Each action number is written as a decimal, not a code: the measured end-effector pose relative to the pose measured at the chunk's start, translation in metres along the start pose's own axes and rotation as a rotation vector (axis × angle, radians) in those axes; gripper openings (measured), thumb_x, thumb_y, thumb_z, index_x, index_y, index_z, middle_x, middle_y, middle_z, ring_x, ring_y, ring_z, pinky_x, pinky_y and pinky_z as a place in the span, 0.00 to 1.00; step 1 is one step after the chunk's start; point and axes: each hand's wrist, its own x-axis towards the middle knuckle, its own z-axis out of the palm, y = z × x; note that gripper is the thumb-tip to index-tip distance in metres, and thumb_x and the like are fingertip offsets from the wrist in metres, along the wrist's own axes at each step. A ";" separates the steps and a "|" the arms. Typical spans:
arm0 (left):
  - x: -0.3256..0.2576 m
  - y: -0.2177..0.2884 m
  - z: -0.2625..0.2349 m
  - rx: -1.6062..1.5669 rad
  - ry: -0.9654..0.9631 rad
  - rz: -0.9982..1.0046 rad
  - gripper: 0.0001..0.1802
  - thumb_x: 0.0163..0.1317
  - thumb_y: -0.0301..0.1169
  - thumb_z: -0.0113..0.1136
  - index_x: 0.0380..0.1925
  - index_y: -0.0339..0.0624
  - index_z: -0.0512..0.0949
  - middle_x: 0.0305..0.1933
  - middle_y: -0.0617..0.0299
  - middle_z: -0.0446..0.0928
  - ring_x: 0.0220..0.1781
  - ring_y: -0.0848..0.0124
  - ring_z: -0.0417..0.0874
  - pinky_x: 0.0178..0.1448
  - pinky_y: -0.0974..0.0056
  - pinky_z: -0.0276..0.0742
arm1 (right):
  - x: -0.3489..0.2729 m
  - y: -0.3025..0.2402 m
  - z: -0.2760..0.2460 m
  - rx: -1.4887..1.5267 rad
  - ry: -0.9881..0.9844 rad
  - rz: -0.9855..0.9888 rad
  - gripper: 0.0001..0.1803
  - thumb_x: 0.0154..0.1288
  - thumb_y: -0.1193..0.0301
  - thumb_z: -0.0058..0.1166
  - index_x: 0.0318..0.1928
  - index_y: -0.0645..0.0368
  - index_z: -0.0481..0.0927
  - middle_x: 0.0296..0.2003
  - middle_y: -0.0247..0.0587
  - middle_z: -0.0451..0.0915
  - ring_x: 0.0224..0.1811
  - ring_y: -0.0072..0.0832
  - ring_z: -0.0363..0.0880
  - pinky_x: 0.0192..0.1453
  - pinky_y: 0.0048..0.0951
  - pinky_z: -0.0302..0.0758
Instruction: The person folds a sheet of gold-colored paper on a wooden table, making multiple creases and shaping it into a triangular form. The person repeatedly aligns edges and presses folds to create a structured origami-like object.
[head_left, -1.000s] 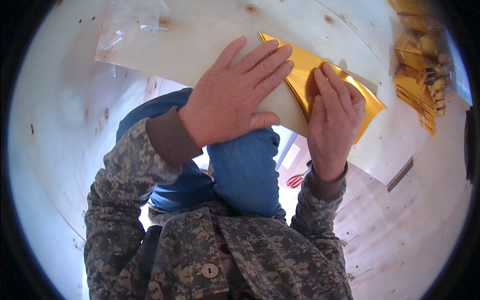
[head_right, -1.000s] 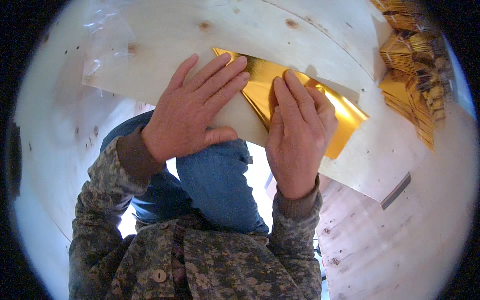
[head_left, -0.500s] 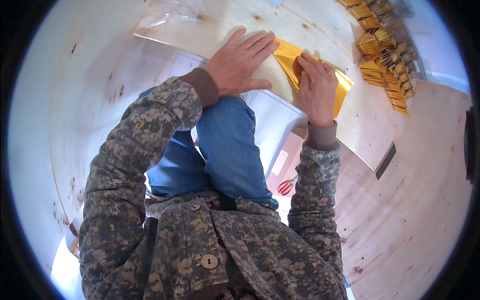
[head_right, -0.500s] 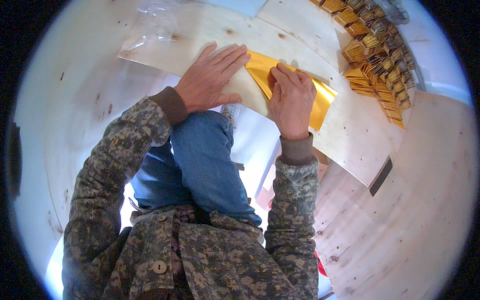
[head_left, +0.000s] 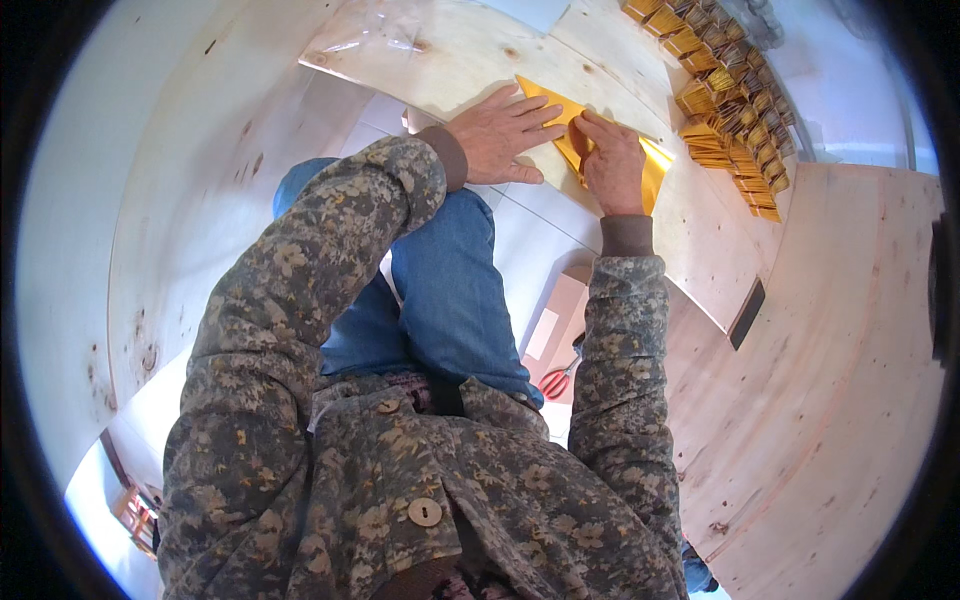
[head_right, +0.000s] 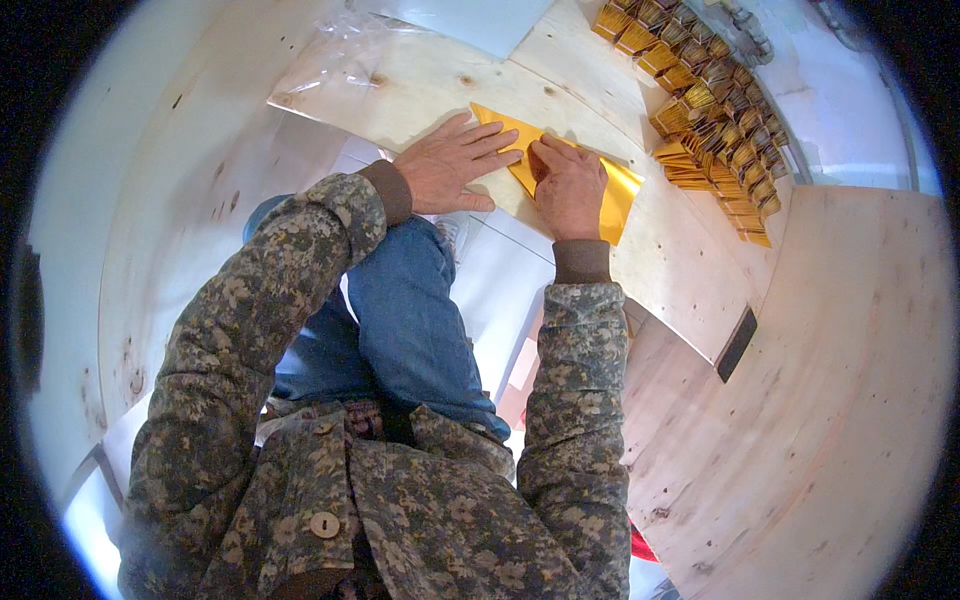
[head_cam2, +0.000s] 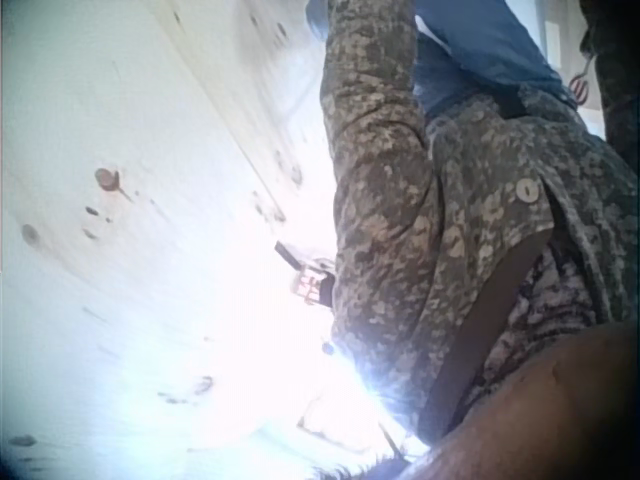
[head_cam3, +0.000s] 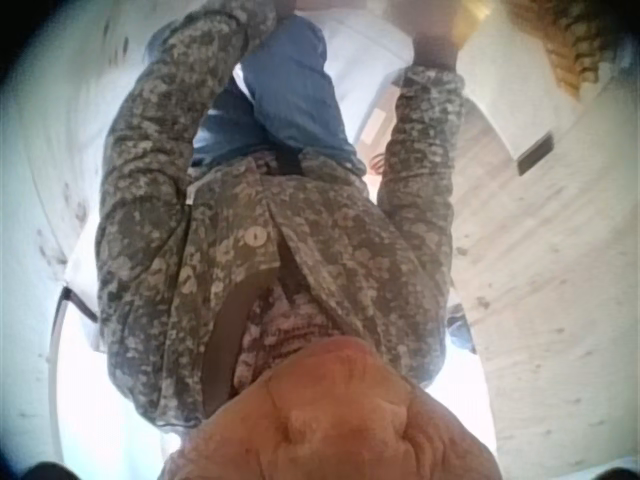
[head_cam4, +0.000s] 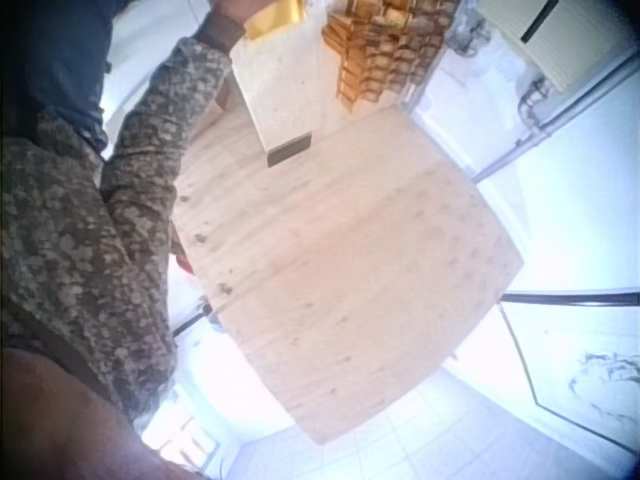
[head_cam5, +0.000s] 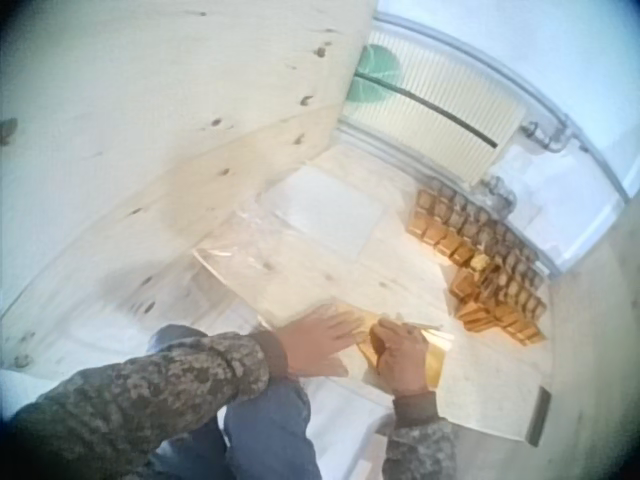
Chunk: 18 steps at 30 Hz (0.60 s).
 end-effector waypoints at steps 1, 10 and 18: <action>-0.001 0.000 -0.001 0.031 0.001 0.006 0.43 0.65 0.61 0.56 0.75 0.54 0.60 0.81 0.56 0.53 0.83 0.64 0.50 0.83 0.43 0.38 | 0.000 0.001 0.000 -0.011 -0.014 0.008 0.15 0.61 0.72 0.60 0.48 0.46 0.88 0.54 0.31 0.85 0.53 0.41 0.77 0.62 0.42 0.69; 0.004 0.003 -0.012 0.166 -0.047 0.099 0.44 0.62 0.61 0.59 0.74 0.54 0.63 0.81 0.57 0.53 0.82 0.63 0.51 0.83 0.41 0.37 | 0.001 0.011 0.002 0.036 -0.049 0.034 0.17 0.60 0.74 0.58 0.49 0.45 0.88 0.55 0.28 0.85 0.54 0.41 0.77 0.64 0.42 0.70; 0.006 0.016 0.007 -0.037 -0.011 0.082 0.45 0.61 0.62 0.60 0.74 0.54 0.63 0.81 0.58 0.54 0.83 0.63 0.50 0.83 0.42 0.36 | -0.002 0.012 0.001 0.053 -0.048 0.020 0.20 0.59 0.73 0.60 0.52 0.48 0.87 0.56 0.30 0.84 0.52 0.41 0.78 0.63 0.40 0.71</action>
